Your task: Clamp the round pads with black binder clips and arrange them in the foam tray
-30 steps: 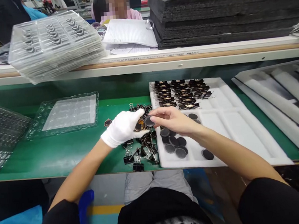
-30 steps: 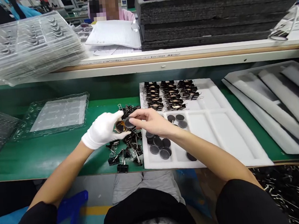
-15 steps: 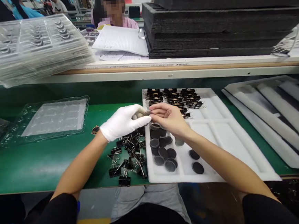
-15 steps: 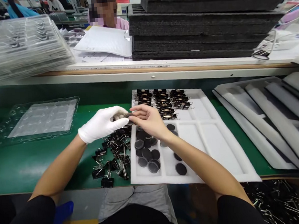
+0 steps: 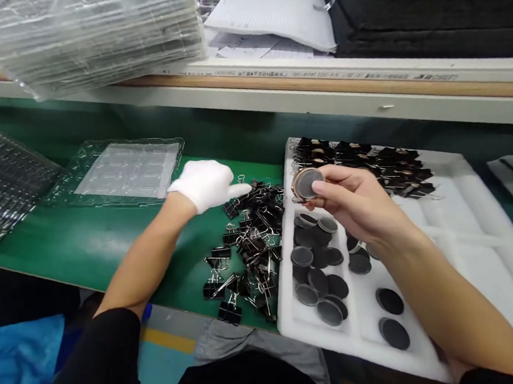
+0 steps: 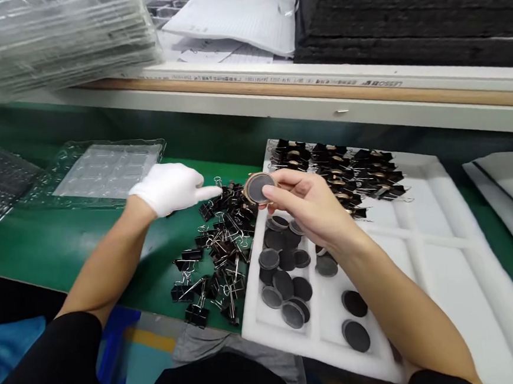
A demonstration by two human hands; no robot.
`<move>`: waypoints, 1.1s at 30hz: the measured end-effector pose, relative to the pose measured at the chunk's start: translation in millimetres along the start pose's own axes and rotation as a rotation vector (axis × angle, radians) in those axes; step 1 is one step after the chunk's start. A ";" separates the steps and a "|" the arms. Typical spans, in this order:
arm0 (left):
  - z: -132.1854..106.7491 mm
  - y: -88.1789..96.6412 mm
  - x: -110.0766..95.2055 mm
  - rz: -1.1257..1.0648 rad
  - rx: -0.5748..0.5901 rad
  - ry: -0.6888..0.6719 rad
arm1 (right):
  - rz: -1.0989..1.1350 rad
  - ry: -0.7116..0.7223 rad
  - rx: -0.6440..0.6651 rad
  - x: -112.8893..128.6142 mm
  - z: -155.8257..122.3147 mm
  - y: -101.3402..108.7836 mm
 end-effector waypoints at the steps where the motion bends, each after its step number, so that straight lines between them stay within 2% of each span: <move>1: 6.1 -5.4 -4.8 0.051 0.094 -0.006 | -0.009 0.000 -0.013 1.7 1.0 2.0; 4: 18.5 -16.2 -17.4 0.098 0.279 -0.052 | -0.017 -0.004 -0.052 5.9 2.4 6.8; 7: 22.0 -20.0 -16.0 0.080 0.330 -0.065 | -0.019 0.001 -0.061 8.5 2.1 11.1; 11: 19.3 -23.4 -0.1 0.041 0.355 -0.035 | -0.041 -0.014 -0.041 10.8 1.9 13.7; 15: 9.3 -17.4 8.9 0.010 0.218 -0.027 | -0.095 -0.041 0.053 13.2 1.1 8.4; 19: -8.8 0.7 6.5 -0.099 0.075 -0.090 | -0.177 -0.045 0.147 11.0 -0.6 4.1; 23: -25.6 19.5 -6.7 -0.408 -0.094 -0.269 | -0.239 -0.077 0.270 -0.7 -1.8 0.0; 27: -32.6 26.8 -23.0 -0.741 -0.260 -0.356 | -0.117 -0.030 0.341 -10.3 -2.1 -6.2; 30: -32.4 25.2 -30.6 -0.818 -0.270 -0.385 | -0.044 -0.014 0.336 -9.6 -3.2 -6.8; 33: -31.0 21.0 -33.9 -0.790 -0.209 -0.395 | -0.132 -0.043 0.355 -3.0 -5.6 -5.8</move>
Point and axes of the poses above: each hand's wrist, its own z-axis towards the middle knuckle, its own y-axis out of the back of the hand, x = y × z, the point moved 2 cm from there along z, towards the middle knuckle, and after that the axes turned 12 degrees about z, right-handed, at the moved point
